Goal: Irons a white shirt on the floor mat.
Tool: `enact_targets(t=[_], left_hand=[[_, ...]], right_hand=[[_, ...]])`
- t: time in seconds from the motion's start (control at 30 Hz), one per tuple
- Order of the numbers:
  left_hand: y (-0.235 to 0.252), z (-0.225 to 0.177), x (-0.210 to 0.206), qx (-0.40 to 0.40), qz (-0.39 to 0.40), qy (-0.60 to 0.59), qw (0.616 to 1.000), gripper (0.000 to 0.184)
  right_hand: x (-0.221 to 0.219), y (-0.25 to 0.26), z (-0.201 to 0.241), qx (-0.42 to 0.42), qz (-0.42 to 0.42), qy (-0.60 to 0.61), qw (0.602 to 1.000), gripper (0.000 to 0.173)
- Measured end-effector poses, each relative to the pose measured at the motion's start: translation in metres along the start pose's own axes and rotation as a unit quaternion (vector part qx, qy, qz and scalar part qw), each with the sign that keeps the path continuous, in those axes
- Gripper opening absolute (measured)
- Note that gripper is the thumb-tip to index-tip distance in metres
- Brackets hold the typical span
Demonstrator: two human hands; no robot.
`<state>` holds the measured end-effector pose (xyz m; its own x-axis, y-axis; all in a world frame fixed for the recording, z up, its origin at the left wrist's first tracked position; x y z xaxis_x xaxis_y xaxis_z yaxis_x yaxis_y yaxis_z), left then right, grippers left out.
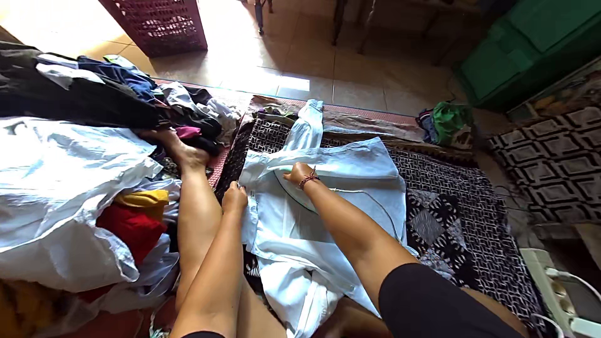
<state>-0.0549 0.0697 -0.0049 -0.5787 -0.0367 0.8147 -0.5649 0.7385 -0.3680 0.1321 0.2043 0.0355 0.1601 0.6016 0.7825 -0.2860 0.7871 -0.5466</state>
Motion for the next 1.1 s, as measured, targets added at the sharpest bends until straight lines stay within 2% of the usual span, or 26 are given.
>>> enact_targets(t=[0.1, 0.27, 0.4, 0.47, 0.6, 0.67, 0.73, 0.83, 0.93, 1.03, 1.1], left_hand=[[0.004, 0.005, -0.002, 0.008, 0.002, -0.006, 1.000, 0.038], [0.003, 0.011, 0.000, -0.006, -0.002, -0.028, 1.000, 0.039], [-0.013, 0.014, 0.030, -0.031, 0.040, 0.003, 0.999, 0.052], [-0.026, 0.022, 0.054, -0.067, 0.012, -0.002, 0.998, 0.050], [-0.068, 0.041, 0.071, -0.092, -0.014, -0.161, 0.982, 0.039], [-0.092, 0.044, 0.059, -0.082, -0.002, -0.269, 0.960, 0.034], [-0.094, 0.047, 0.043, -0.069, 0.030, -0.323, 0.943, 0.030], [-0.082, 0.038, 0.032, -0.076, 0.056, -0.282, 0.955, 0.030], [-0.069, 0.026, 0.026, -0.078, 0.059, -0.219, 0.971, 0.034], [-0.058, 0.027, 0.017, -0.094, 0.039, -0.148, 0.984, 0.034], [-0.057, 0.031, 0.016, -0.104, 0.007, -0.114, 0.988, 0.032]], right_hand=[[0.020, -0.015, -0.042, -0.029, 0.009, 0.009, 0.999, 0.053], [0.041, -0.013, -0.148, -0.103, -0.060, 0.057, 0.991, 0.056], [0.075, -0.029, -0.241, -0.176, -0.096, 0.081, 0.976, 0.061], [0.089, -0.040, -0.282, -0.211, -0.112, 0.101, 0.966, 0.064], [0.098, -0.054, -0.323, -0.270, -0.137, 0.132, 0.944, 0.063], [0.095, -0.052, -0.325, -0.272, -0.135, 0.129, 0.944, 0.062], [0.091, -0.049, -0.319, -0.230, -0.123, 0.125, 0.957, 0.061], [0.079, -0.042, -0.275, -0.112, -0.042, 0.056, 0.991, 0.064], [0.050, -0.021, -0.202, -0.017, 0.022, 0.009, 1.000, 0.062], [0.035, -0.008, -0.131, -0.014, 0.012, 0.041, 0.999, 0.056], [0.039, -0.010, -0.106, -0.036, 0.000, 0.052, 0.998, 0.052]])
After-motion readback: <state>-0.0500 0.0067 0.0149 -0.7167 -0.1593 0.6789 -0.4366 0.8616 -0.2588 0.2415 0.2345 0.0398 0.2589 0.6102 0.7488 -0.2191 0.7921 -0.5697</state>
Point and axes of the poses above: each hand's wrist, its own y-axis towards the middle knuckle, its own x-axis out of the back of the hand, z = x × y, the point moved 5 cm from there along y, towards the middle knuckle, and after that the axes turned 4 degrees about -x, right-handed, at the moved point
